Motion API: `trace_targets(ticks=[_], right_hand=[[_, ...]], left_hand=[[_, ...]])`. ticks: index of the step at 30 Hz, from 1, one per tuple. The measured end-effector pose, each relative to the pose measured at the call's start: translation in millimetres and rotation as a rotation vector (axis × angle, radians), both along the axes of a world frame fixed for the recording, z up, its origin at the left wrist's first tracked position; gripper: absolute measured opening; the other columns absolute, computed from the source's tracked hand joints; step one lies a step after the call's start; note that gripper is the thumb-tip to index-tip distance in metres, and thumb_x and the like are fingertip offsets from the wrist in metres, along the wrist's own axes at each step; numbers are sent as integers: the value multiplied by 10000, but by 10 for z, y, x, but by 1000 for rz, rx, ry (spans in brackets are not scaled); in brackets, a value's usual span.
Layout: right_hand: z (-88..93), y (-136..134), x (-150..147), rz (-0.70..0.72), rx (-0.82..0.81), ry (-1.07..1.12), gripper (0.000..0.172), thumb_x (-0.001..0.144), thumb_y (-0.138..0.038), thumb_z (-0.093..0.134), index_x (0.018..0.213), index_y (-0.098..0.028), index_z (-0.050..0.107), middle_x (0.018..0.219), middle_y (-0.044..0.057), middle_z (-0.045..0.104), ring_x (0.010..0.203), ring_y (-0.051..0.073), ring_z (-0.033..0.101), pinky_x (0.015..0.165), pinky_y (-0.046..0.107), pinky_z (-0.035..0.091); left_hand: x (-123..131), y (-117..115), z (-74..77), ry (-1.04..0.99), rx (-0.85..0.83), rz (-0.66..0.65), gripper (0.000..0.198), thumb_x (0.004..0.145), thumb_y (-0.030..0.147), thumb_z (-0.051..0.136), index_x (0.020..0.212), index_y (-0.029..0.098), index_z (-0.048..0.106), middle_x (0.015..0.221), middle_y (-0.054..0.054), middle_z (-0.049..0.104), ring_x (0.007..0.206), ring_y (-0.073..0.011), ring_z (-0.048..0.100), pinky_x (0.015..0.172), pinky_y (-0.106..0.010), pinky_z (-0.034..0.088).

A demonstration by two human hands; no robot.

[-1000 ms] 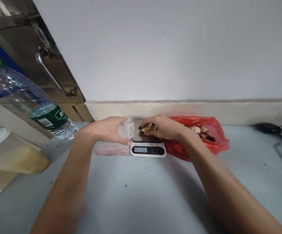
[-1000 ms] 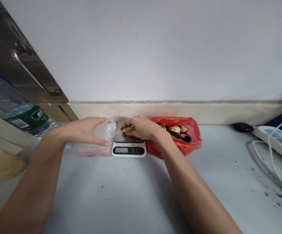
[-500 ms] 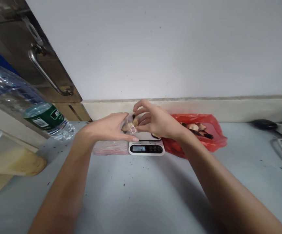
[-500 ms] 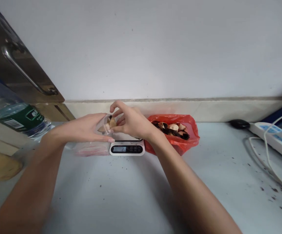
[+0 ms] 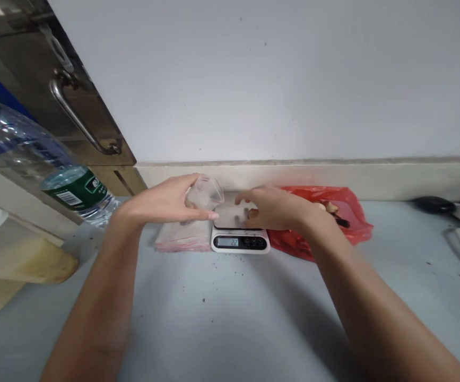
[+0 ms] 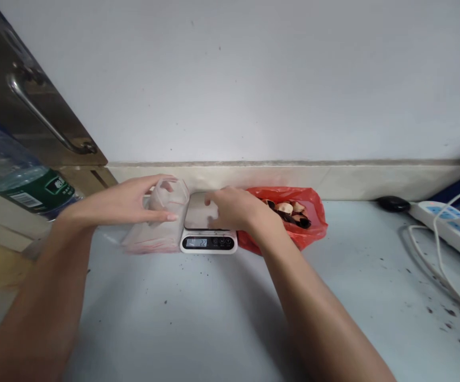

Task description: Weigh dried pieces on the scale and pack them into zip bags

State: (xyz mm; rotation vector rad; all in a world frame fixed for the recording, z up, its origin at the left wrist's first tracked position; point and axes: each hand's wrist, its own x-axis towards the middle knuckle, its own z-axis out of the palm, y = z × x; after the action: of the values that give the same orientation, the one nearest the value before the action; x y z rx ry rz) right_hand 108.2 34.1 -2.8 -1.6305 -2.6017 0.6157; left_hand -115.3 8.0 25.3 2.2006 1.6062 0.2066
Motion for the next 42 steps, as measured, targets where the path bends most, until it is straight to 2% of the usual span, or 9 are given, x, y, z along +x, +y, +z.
trace_targets(ticks=[5, 10, 14, 18, 23, 28, 32, 36, 42], right_hand=[[-4, -3, -15, 26, -41, 31, 296, 756, -34, 616, 874, -246, 785, 811, 77, 745, 570, 201, 639, 513, 319, 472], [-60, 87, 41, 21, -56, 142, 269, 731, -67, 696, 933, -228, 771, 974, 80, 778, 768, 244, 726, 631, 339, 558], [-83, 109, 68, 98, -63, 508, 221, 783, -141, 726, 991, -215, 734, 1093, 73, 782, 994, 247, 739, 879, 382, 592], [-98, 67, -11, 184, -66, 894, 298, 754, -268, 817, 1001, -227, 656, 1156, 71, 734, 1080, 252, 720, 912, 412, 606], [-80, 45, -67, 190, 111, 987, 246, 817, -417, 802, 852, -220, 659, 1010, 55, 736, 1078, 264, 698, 980, 461, 571], [-5, 28, 79, 339, 240, 838, 202, 821, -422, 817, 898, -247, 751, 1470, 98, 608, 1461, 345, 474, 1110, 531, 460], [80, -55, 128, 334, 209, 943, 185, 878, -390, 756, 791, -236, 701, 1455, 90, 621, 1396, 312, 543, 1070, 483, 486], [157, -95, 127, 195, 279, 955, 235, 841, -407, 778, 760, -226, 651, 1351, 108, 661, 1247, 308, 618, 901, 402, 538], [251, -94, 216, 106, 318, 702, 216, 818, -322, 746, 691, -217, 606, 750, 18, 665, 749, 194, 606, 695, 328, 455]], left_hand=[[14, 39, -87, 51, -49, -18, 784, 774, 641, 714, 1439, 257, 555, 1508, -119, 604, 1305, -332, 609, 1032, -394, 490], [37, 75, -153, 149, -97, -38, 883, 754, 708, 712, 1469, 221, 540, 1473, -152, 617, 1306, -366, 595, 1043, -421, 478], [51, 80, -127, 133, -92, -43, 879, 749, 704, 709, 1469, 229, 541, 1432, -139, 645, 1259, -356, 625, 1004, -393, 484], [63, 54, -51, 31, -37, -86, 796, 788, 731, 660, 1408, 238, 585, 1351, -108, 697, 1175, -335, 666, 911, -358, 506], [36, 6, 38, -25, 27, -14, 822, 798, 755, 616, 1416, 215, 578, 1311, -126, 716, 1111, -342, 690, 864, -383, 526], [-56, -33, 80, -155, 39, -35, 848, 835, 745, 600, 1512, 244, 505, 1422, -135, 662, 1192, -346, 668, 958, -446, 542], [-55, -65, 100, -369, 65, -143, 664, 936, 651, 557, 1473, 261, 568, 1458, -103, 653, 1341, -323, 604, 1060, -405, 527], [17, -76, 115, -481, 128, -89, 500, 959, 573, 576, 1303, 240, 721, 1320, -90, 744, 1208, -276, 699, 962, -337, 583], [64, -57, 94, -498, 295, 34, 232, 870, 431, 746, 923, 221, 830, 874, -53, 817, 844, -216, 765, 809, -319, 627]])
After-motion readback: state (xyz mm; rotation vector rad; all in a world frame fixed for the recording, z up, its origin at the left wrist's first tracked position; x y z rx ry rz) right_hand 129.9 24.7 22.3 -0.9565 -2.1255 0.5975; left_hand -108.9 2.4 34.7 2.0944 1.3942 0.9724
